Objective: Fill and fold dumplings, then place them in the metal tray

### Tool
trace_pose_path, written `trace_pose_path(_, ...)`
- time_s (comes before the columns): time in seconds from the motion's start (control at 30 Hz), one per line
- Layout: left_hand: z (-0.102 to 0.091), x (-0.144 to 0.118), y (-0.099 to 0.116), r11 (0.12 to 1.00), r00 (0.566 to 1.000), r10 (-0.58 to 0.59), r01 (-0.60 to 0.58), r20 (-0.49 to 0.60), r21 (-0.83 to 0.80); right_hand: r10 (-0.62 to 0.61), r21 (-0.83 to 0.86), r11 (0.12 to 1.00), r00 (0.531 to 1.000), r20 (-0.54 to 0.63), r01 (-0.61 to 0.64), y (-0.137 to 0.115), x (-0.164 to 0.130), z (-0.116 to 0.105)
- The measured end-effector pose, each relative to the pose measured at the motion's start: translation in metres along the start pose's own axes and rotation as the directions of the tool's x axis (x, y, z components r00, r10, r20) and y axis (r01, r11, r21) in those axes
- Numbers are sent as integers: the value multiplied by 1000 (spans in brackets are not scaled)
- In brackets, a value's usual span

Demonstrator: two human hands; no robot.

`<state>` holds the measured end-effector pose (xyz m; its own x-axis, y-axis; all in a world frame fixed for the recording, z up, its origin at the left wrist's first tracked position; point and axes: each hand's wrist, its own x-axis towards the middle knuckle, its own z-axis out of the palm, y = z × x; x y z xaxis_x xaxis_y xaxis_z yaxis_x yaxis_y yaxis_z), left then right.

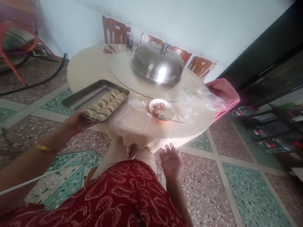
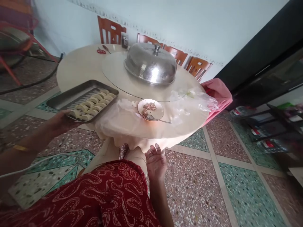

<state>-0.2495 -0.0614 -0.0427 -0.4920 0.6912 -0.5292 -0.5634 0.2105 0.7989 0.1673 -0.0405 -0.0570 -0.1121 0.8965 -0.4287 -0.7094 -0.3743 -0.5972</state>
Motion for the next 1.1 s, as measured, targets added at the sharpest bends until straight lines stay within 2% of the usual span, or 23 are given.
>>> trace_pose_path(0.2, -18, 10, 4, 999, 998, -3, 1, -64, -42, -20, -28, 999, 994, -111, 17, -4, 6, -11)
trace_pose_path(0.33, -32, 17, 7, 998, 997, 2, -7, -76, -65, -48, -87, 995, 997, -62, 43, -4, 15, -16)
trace_pose_path(0.53, -40, 26, 4, 997, 999, -10, 7, -36, -83, -89, -156, 982, 992, 94, 103, -5, 21, -17)
trace_pose_path(0.67, -41, 24, 2, 996, 1000, -23, 22, -8, -88, -81, -129, 988, 995, 49, 87, -6, 18, -15)
trace_pose_path(0.83, -44, 14, -1, 991, 999, -29, 32, 24, -128, -118, -141, 982, 990, 73, 127, -10, 14, -20)
trace_pose_path(0.97, -51, 8, -4, 978, 1000, 5, -1, 18, -211, -132, -147, 980, 991, 32, 136, -14, 15, -26)
trace_pose_path(1.1, -57, 5, -4, 974, 1000, 20, -19, 4, -226, -115, -141, 983, 993, 13, 116, -15, 13, -27)
